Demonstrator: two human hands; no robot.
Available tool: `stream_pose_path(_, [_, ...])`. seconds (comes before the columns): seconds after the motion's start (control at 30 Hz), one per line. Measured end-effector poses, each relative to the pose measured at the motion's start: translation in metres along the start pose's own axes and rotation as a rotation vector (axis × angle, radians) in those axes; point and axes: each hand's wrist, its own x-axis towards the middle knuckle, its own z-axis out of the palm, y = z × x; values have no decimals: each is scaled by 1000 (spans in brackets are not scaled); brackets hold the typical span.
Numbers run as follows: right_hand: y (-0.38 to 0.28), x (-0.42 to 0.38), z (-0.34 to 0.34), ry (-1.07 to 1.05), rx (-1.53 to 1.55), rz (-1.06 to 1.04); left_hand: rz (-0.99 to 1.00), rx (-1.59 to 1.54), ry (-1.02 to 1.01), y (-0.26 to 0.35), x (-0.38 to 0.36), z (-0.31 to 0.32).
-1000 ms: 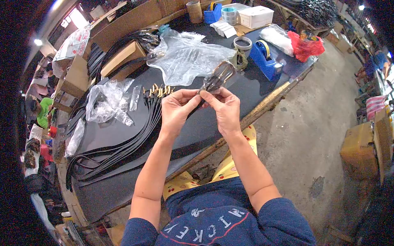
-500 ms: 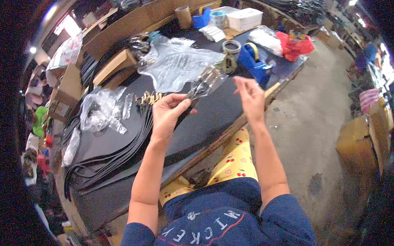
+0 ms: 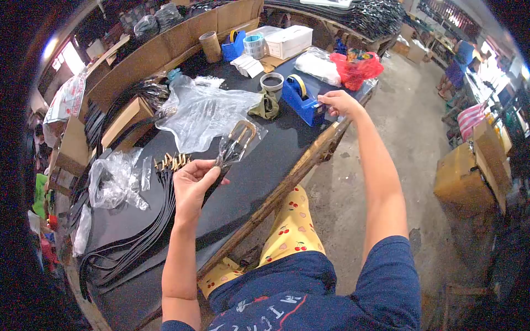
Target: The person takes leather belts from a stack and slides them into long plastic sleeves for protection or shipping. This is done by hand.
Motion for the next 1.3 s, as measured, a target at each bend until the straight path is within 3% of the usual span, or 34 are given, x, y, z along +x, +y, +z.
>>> stream_pose_path(0.2, [-1,7,2,-66,126,-6,-21,13,7,4,-2,2])
stream_pose_path(0.4, [-1,8,6,20,108,-37,-20,26,8,7,-1,0])
stream_pose_path(0.57, [5,6,-3,-138,302,8,-1,30,-6,4,0,-4])
stream_pose_path(0.8, [15,-2,-7,-133,449,-21,-17,52,11,3,3,-1])
stream_pose_path(0.9, [24,-11,-13,-244,562,-111,-30,50,19,3,4,0])
stream_pose_path(1.3, [54,-24,7,-123,708,-208,-36,53,5,8,4,-1])
